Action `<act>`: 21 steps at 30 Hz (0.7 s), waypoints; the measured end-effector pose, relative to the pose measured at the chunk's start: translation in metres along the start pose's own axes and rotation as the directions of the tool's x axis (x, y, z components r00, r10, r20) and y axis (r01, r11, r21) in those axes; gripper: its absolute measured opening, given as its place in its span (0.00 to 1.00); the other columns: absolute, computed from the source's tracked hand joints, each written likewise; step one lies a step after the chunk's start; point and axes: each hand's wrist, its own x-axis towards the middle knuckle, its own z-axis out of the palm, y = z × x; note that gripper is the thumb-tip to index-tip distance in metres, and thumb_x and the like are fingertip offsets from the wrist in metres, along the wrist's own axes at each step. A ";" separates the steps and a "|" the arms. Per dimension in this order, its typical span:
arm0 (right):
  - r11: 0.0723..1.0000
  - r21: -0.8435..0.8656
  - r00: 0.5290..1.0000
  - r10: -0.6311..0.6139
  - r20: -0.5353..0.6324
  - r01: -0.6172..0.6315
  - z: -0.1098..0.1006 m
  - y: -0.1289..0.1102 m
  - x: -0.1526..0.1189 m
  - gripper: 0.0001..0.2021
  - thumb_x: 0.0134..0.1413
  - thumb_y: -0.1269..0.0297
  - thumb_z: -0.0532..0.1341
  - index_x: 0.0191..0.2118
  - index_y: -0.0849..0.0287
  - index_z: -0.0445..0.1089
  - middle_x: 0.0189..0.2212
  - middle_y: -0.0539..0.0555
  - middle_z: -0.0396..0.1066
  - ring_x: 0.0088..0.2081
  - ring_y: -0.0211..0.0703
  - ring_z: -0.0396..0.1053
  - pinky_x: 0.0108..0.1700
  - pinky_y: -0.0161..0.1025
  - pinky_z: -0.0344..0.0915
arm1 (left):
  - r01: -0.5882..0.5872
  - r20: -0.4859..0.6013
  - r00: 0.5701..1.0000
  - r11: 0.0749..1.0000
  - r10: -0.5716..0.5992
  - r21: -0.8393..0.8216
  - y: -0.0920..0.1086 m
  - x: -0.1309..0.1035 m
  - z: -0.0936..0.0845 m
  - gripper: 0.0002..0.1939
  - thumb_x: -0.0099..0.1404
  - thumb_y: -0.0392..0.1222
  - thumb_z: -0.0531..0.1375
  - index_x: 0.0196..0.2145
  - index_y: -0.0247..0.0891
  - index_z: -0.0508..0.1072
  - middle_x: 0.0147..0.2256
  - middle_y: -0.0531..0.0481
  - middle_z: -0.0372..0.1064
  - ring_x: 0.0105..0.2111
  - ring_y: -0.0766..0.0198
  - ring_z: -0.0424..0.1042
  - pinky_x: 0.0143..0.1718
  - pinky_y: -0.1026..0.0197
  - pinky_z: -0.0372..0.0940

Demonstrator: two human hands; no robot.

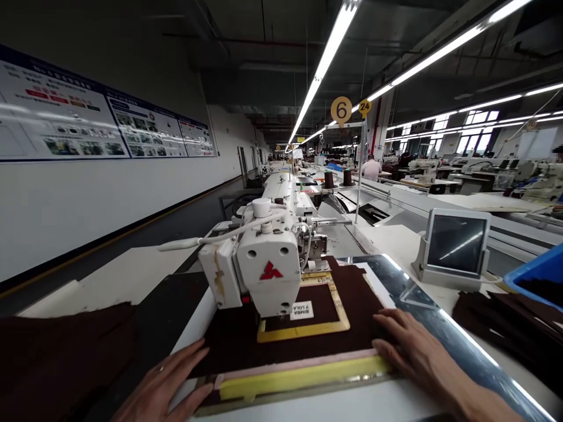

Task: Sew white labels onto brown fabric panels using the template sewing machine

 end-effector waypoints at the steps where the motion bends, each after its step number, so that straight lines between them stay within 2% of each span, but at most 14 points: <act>1: 0.999 0.020 0.999 0.031 0.035 -0.031 -0.002 0.007 -0.001 0.21 0.72 0.51 0.53 0.61 0.55 0.68 0.60 0.62 0.67 0.58 0.55 0.68 0.59 0.53 0.68 | 0.004 0.042 0.999 1.000 -0.004 0.010 0.005 0.003 0.000 0.27 0.68 0.57 0.62 0.62 0.54 0.72 0.61 0.53 0.71 0.57 0.48 0.75 0.52 0.53 0.76; 5: 0.996 0.036 0.988 0.073 0.135 -0.078 -0.002 0.029 -0.004 0.27 0.71 0.45 0.53 0.64 0.57 0.67 0.64 0.63 0.63 0.63 0.57 0.63 0.64 0.56 0.63 | 0.002 0.150 0.989 0.999 -0.007 0.032 0.026 0.018 0.004 0.27 0.69 0.58 0.60 0.63 0.50 0.71 0.62 0.50 0.69 0.59 0.49 0.72 0.54 0.53 0.74; 9: 0.995 -0.002 0.986 0.094 0.138 -0.095 -0.001 0.044 -0.006 0.29 0.70 0.44 0.52 0.65 0.58 0.66 0.65 0.63 0.61 0.64 0.59 0.61 0.64 0.57 0.62 | -0.007 0.201 0.980 0.998 -0.005 0.057 0.039 0.028 0.007 0.26 0.71 0.59 0.58 0.62 0.49 0.72 0.62 0.47 0.69 0.60 0.47 0.71 0.57 0.48 0.72; 16: 0.996 0.008 0.981 0.090 0.170 -0.093 -0.001 0.061 -0.009 0.31 0.68 0.40 0.53 0.66 0.52 0.65 0.66 0.59 0.61 0.64 0.60 0.62 0.63 0.56 0.64 | 0.064 0.294 0.953 0.998 -0.069 0.028 0.055 0.037 0.004 0.29 0.70 0.64 0.57 0.63 0.50 0.72 0.65 0.49 0.66 0.63 0.44 0.66 0.59 0.46 0.70; 21: 0.999 0.023 0.974 0.028 0.226 -0.035 0.000 0.063 -0.010 0.32 0.66 0.39 0.56 0.66 0.52 0.66 0.67 0.59 0.60 0.66 0.62 0.59 0.65 0.59 0.61 | -0.015 0.347 0.937 1.000 0.023 -0.025 0.061 0.037 0.000 0.30 0.69 0.64 0.60 0.64 0.53 0.69 0.66 0.50 0.63 0.65 0.44 0.65 0.62 0.45 0.67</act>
